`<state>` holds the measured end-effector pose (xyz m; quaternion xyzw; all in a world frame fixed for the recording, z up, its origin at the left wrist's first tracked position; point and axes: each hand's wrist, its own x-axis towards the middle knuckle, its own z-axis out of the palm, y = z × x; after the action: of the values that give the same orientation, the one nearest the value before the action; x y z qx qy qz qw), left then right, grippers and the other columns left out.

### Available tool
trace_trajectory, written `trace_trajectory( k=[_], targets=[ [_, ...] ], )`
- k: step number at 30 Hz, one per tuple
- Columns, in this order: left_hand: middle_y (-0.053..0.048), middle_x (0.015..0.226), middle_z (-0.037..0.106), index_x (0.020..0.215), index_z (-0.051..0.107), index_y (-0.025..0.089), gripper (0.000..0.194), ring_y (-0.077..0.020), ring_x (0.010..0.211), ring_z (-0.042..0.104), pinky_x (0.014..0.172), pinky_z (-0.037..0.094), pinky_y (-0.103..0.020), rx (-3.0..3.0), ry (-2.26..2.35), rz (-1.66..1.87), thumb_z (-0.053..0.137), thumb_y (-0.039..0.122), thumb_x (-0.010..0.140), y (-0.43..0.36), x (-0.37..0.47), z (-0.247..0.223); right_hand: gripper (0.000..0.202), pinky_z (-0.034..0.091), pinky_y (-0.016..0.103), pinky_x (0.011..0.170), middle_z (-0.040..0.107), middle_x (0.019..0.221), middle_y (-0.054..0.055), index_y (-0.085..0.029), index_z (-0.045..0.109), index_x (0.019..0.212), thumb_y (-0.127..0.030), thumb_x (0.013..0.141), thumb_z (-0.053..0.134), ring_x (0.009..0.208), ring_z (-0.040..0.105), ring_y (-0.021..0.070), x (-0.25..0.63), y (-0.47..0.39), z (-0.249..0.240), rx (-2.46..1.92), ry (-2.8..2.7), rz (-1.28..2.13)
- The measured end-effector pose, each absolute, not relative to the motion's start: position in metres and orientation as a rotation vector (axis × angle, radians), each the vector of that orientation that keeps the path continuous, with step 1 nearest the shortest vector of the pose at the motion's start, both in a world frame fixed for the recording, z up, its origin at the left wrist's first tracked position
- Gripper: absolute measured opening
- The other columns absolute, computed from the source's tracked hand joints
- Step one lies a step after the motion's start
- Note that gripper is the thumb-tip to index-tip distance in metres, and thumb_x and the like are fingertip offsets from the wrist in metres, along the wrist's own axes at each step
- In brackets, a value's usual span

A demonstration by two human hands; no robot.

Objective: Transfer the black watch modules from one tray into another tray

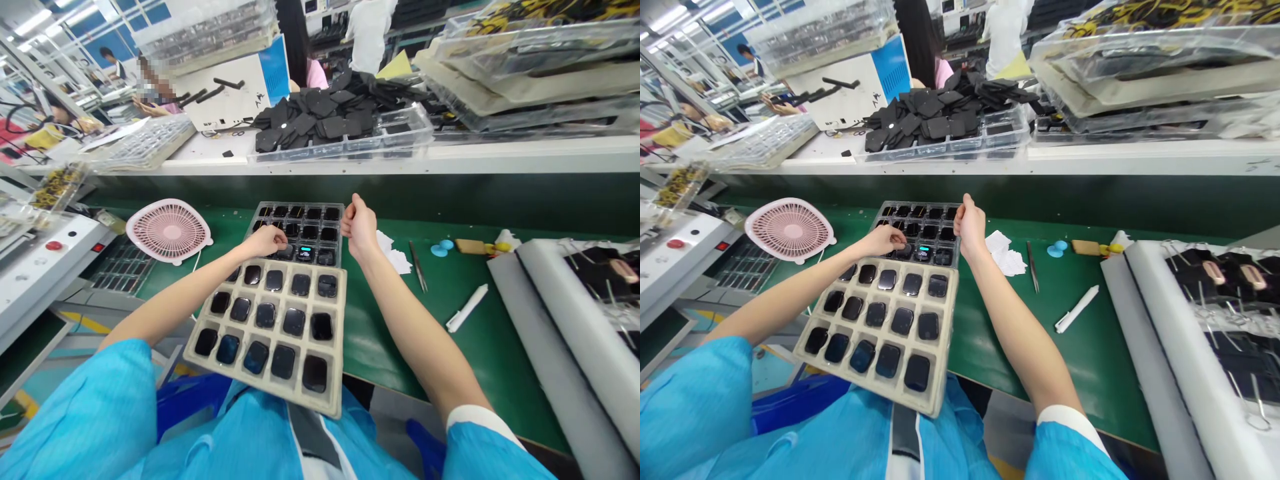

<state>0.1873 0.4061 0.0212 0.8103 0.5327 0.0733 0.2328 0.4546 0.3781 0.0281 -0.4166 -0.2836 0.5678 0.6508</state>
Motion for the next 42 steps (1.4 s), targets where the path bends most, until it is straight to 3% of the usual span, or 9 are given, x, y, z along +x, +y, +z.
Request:
trace_trajectory(
  k=[5,10,13,17,21,24,32,38,42],
  targets=[
    [-0.010,0.102,0.074,0.093,0.083,0.022,0.014,-0.0284,0.095,0.070,0.092,0.053,-0.038,2.482,1.521,0.204,0.077,0.029,0.083,0.414,0.190,0.024,0.060,0.016,0.023,0.038,0.021,0.052,-0.008,-0.025,0.028,0.065,-0.065,0.099,0.057,0.043,0.018,0.0080,0.454,0.378,0.024,-0.966,-0.708,1.260],
    [-0.012,0.101,0.074,0.114,0.078,0.018,0.026,-0.0324,0.104,0.070,0.095,0.052,-0.040,2.458,1.709,0.167,0.063,0.028,0.095,0.434,0.206,0.020,0.062,0.014,0.024,0.038,0.020,0.053,-0.008,-0.025,0.025,0.065,-0.065,0.098,0.059,0.044,0.017,0.0080,0.452,0.377,0.021,-0.979,-0.713,1.284],
    [-0.014,0.108,0.073,0.123,0.075,0.016,0.032,-0.0349,0.111,0.069,0.098,0.051,-0.041,2.399,1.737,0.014,0.066,0.028,0.095,0.443,0.211,0.012,0.065,0.012,0.026,0.040,0.019,0.054,-0.008,-0.025,0.024,0.063,-0.067,0.094,0.064,0.045,0.015,0.0077,0.448,0.376,0.020,-0.974,-0.740,1.280],
    [-0.015,0.122,0.069,0.116,0.073,0.017,0.031,-0.0313,0.112,0.068,0.098,0.051,-0.038,2.461,1.634,0.186,0.075,0.028,0.087,0.447,0.206,0.007,0.070,0.014,0.028,0.043,0.021,0.054,-0.008,-0.026,0.026,0.062,-0.075,0.085,0.070,0.048,0.017,0.0086,0.446,0.377,0.015,-1.028,-0.886,1.196],
    [-0.004,0.093,0.072,0.102,0.068,0.021,0.021,-0.0233,0.086,0.068,0.083,0.051,-0.035,2.377,1.512,0.408,0.076,0.020,0.082,0.443,0.202,0.011,0.072,0.017,0.030,0.048,0.024,0.055,-0.006,-0.026,0.026,0.062,-0.082,0.087,0.062,0.052,0.020,0.0110,0.444,0.380,0.005,-1.109,-1.118,1.072],
    [0.000,0.077,0.069,0.093,0.065,0.020,0.016,-0.0191,0.073,0.065,0.076,0.050,-0.033,2.153,1.478,0.650,0.075,0.020,0.080,0.433,0.213,0.021,0.069,0.023,0.031,0.054,0.030,0.058,-0.004,-0.024,0.029,0.061,-0.079,0.094,0.056,0.058,0.027,0.0127,0.445,0.381,0.002,-1.214,-1.254,0.928],
    [-0.002,0.077,0.073,0.087,0.066,0.017,0.023,-0.0182,0.077,0.071,0.076,0.055,-0.032,1.808,1.137,0.901,0.085,0.023,0.073,0.389,0.272,0.058,0.053,0.038,0.029,0.069,0.059,0.074,-0.001,-0.022,0.058,0.079,-0.072,0.098,0.054,0.074,0.051,0.0168,0.438,0.369,0.010,-1.224,-1.415,0.880],
    [-0.002,0.076,0.070,0.085,0.063,0.018,0.023,-0.0159,0.072,0.067,0.072,0.053,-0.030,1.817,1.056,0.963,0.084,0.020,0.074,0.378,0.287,0.069,0.052,0.038,0.029,0.059,0.051,0.070,0.000,-0.023,0.052,0.074,-0.069,0.099,0.054,0.067,0.047,0.0163,0.436,0.371,0.008,-1.117,-1.153,0.832],
    [-0.001,0.078,0.070,0.091,0.067,0.018,0.023,-0.0168,0.073,0.067,0.075,0.053,-0.032,1.898,1.167,0.969,0.082,0.025,0.075,0.398,0.267,0.062,0.059,0.025,0.028,0.045,0.034,0.055,-0.005,-0.024,0.045,0.067,-0.074,0.095,0.056,0.048,0.030,0.0118,0.445,0.380,0.011,-1.095,-0.875,1.044]
  ],
)
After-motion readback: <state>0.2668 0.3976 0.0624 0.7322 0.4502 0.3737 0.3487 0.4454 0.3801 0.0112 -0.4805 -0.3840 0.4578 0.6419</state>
